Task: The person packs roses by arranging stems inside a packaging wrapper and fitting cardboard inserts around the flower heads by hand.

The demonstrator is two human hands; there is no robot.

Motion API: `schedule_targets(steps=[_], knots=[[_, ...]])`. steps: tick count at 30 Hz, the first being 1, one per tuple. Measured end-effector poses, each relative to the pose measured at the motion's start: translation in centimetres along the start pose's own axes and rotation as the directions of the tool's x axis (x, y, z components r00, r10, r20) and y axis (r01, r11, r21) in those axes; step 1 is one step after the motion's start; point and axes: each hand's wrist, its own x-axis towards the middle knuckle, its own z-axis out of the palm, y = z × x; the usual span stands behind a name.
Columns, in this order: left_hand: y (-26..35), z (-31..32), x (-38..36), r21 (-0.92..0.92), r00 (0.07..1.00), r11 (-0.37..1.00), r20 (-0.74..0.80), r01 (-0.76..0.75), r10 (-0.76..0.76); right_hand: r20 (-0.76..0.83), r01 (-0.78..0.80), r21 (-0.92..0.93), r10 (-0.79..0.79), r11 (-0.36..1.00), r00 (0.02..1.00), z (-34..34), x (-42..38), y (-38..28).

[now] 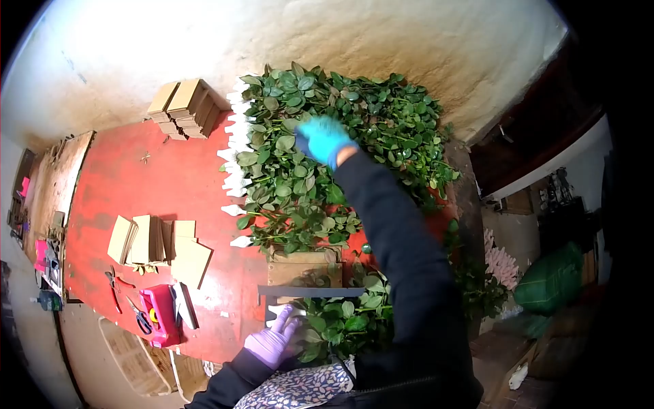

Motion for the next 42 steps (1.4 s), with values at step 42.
schedule_targets(steps=[42], knots=[[-1.2, 1.5, -0.3, -0.142, 0.976, 0.986, -0.211, -0.083, 0.051, -0.446, 0.392, -0.201, -0.44, 0.898, 0.779, -7.0, -15.0, -2.4]])
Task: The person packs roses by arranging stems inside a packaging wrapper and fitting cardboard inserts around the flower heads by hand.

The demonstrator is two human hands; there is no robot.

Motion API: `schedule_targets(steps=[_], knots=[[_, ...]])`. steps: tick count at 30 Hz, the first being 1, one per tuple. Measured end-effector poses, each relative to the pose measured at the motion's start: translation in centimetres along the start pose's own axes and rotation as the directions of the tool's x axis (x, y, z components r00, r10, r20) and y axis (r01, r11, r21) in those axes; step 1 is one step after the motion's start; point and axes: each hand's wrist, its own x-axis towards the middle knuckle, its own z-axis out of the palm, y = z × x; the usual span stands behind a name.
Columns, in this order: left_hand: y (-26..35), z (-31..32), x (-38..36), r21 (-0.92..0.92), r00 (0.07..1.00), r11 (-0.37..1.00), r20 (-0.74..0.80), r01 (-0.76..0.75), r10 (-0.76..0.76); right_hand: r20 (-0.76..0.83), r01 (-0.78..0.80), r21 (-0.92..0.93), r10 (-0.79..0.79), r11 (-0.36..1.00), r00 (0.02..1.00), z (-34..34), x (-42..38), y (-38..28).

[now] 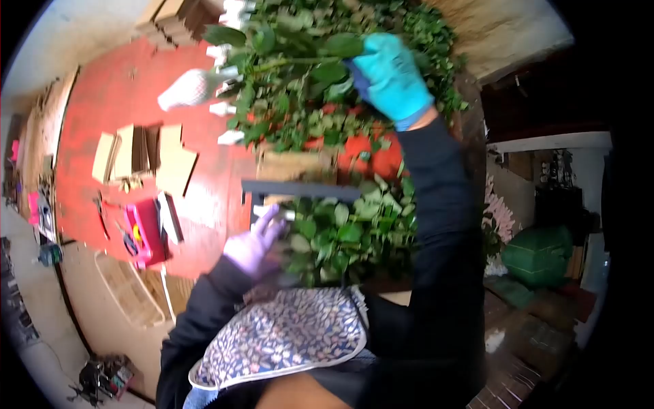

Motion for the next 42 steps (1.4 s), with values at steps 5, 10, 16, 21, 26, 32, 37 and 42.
schedule_targets(steps=[5, 10, 16, 21, 26, 32, 37, 42], knots=[[-1.2, -0.7, 0.3, -0.258, 0.998, 0.964, 0.007, -0.063, 0.067, 0.131, 0.059, 0.016, -0.061, 0.998, 0.99, -6.0, 0.3, -6.5], [-2.2, -0.3, 0.2, -0.292, 0.993, 0.951, 0.019, -0.106, 0.117, 0.124, -0.011, -0.029, 0.015, 1.0, 0.992, -5.7, -1.1, -4.4], [-2.8, -0.4, 0.8, -0.225, 0.987, 0.962, 0.01, -0.154, 0.16, -0.116, -0.676, -0.223, 0.67, 0.702, 0.734, -3.9, -12.3, 8.8], [-2.5, 0.2, 0.7, -0.241, 0.991, 0.961, -0.046, -0.136, 0.129, 0.037, -0.452, -0.313, 0.486, 0.835, 0.873, -5.3, -14.3, 2.8], [-1.4, 0.9, 0.2, -0.122, 0.983, 0.982, -0.135, -0.142, 0.126, 0.516, -0.453, 0.094, 0.346, 0.887, 0.784, -8.0, -11.2, -10.0], [-1.0, 1.8, -0.1, -0.086, 0.987, 0.992, -0.14, -0.091, 0.078, 0.712, -0.263, -0.014, 0.195, 0.965, 0.675, -6.5, -14.4, -13.9], [-0.9, 1.3, -0.2, -0.152, 0.975, 0.976, -0.185, -0.153, 0.124, 0.679, -0.244, -0.176, 0.297, 0.954, 0.672, -5.9, -15.2, -15.0], [-0.8, 3.3, 0.6, -0.104, 0.955, 0.987, -0.282, -0.125, 0.091, 0.58, -0.488, 0.179, 0.309, 0.854, 0.754, -7.0, -9.5, -17.7]])
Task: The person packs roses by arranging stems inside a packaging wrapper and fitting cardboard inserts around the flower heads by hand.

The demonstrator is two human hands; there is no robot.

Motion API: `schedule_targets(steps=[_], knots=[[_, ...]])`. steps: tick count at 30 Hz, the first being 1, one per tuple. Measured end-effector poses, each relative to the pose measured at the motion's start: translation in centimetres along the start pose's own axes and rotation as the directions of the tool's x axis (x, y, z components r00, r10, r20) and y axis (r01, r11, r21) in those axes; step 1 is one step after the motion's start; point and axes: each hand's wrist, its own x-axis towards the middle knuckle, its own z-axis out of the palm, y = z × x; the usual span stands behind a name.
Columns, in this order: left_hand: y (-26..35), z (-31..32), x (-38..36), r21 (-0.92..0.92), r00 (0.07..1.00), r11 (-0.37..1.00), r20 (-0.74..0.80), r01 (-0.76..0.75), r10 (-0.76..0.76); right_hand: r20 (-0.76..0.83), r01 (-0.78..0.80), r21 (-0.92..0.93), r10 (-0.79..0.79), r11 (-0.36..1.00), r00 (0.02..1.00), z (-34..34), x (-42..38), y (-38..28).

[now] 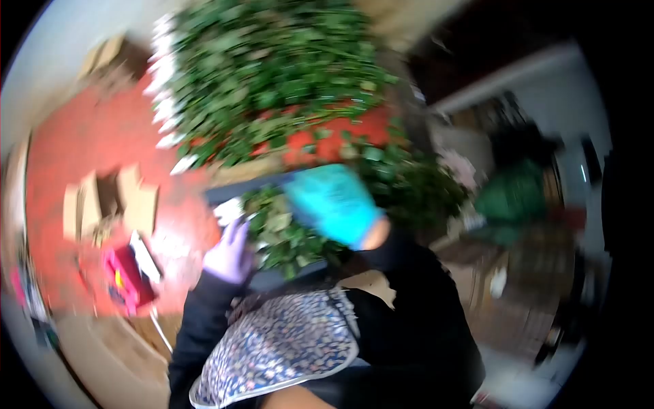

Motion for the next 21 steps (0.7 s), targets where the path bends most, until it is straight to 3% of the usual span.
schedule_targets(steps=[1, 3, 4, 7, 11, 13, 15, 17, 19, 21], knots=[[0.2, -0.2, 0.4, -0.003, 0.999, 1.0, 0.019, -0.029, 0.029, -0.235, 0.116, -0.085, -0.133, 0.99, 0.963, 2.2, 0.1, 0.2], [0.1, -0.1, 0.5, -0.003, 0.991, 1.0, 0.136, 0.01, -0.01, -0.267, 0.141, -0.211, -0.195, 0.967, 0.944, 5.9, -0.2, -0.2], [-1.9, 1.7, -0.2, 0.061, 0.987, 0.986, -0.029, -0.157, 0.159, -0.14, 0.116, -0.271, -0.158, 0.956, 0.977, 8.5, 0.3, -0.2], [-1.3, 1.3, -0.1, -0.008, 0.993, 0.994, 0.03, -0.112, 0.113, 0.021, 0.049, -0.248, -0.045, 0.968, 0.999, 9.7, 1.1, -0.9], [-1.4, 1.6, 0.0, -0.031, 0.983, 0.983, 0.012, -0.183, 0.183, -0.195, -0.123, -0.438, 0.04, 0.89, 0.98, 11.8, 2.6, -1.5], [-1.1, 1.4, 0.3, -0.036, 0.986, 0.987, 0.053, -0.157, 0.159, -0.189, -0.087, -0.328, 0.025, 0.941, 0.982, 12.4, 2.8, -0.9], [-1.8, 1.9, 0.2, 0.002, 0.973, 0.973, -0.019, -0.231, 0.231, -0.224, -0.106, -0.352, 0.026, 0.93, 0.974, 13.2, 3.3, -0.9], [-1.7, 1.8, 0.3, -0.052, 0.988, 0.987, 0.003, -0.153, 0.153, -0.249, -0.181, -0.646, 0.02, 0.742, 0.968, 12.1, 3.6, -2.0], [-1.5, 1.4, 0.3, -0.018, 0.992, 0.995, 0.084, -0.097, 0.098, -0.107, -0.25, -0.449, 0.226, 0.858, 0.968, 10.1, 2.2, -3.2], [-1.3, 1.4, 0.5, -0.019, 0.991, 0.993, 0.065, -0.118, 0.119, -0.125, -0.133, -0.283, 0.101, 0.95, 0.987, 11.3, 2.0, -1.5]])
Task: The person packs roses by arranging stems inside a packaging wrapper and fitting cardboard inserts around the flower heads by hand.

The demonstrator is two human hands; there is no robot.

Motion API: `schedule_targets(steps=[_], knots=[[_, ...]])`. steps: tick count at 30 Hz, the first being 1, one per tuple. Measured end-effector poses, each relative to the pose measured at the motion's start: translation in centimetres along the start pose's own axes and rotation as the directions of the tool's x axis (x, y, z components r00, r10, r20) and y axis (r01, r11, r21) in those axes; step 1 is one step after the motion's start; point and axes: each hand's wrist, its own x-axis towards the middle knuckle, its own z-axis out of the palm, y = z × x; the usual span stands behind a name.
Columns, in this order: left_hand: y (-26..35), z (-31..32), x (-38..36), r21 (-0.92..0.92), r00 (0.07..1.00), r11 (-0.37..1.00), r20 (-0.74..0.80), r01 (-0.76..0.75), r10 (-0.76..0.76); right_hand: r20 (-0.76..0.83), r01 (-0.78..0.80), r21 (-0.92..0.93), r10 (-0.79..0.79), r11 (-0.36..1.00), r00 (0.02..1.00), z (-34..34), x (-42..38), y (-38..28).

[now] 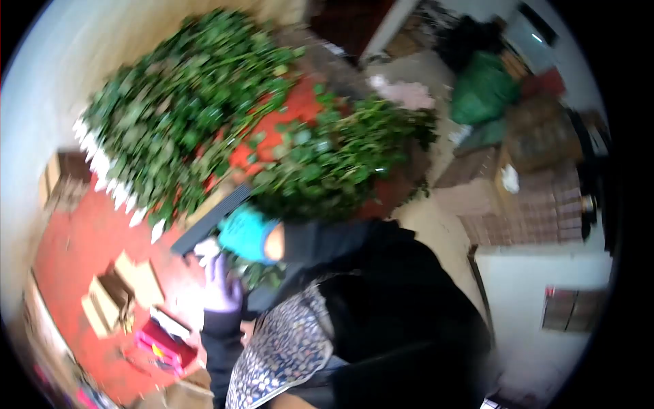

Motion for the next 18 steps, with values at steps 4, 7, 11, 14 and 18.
schedule_targets(steps=[4, 7, 11, 14, 18], knots=[[0.9, -0.8, 0.0, -0.023, 0.998, 0.998, -0.028, 0.06, -0.061, -0.068, 0.065, 0.286, -0.047, 0.956, 0.997, 0.6, -0.7, 1.7], [0.7, -0.7, 0.1, -0.057, 0.996, 0.997, -0.068, 0.045, -0.049, 0.132, 0.23, 0.171, -0.253, 0.958, 0.958, -1.8, -0.1, 3.0], [0.6, -1.2, 0.3, -0.166, 0.997, 0.985, -0.056, 0.04, -0.05, 0.161, 0.359, 0.316, -0.423, 0.878, 0.892, -3.0, 0.8, 3.5], [0.1, -1.1, 0.3, -0.134, 0.997, 0.988, 0.01, 0.075, -0.074, 0.24, 0.358, 0.427, -0.485, 0.831, 0.841, -2.9, 2.3, 4.0], [0.4, -1.3, 0.3, -0.205, 0.993, 0.972, 0.023, 0.115, -0.112, 0.41, 0.241, 0.487, -0.463, 0.839, 0.786, -0.9, 3.1, 4.1]])
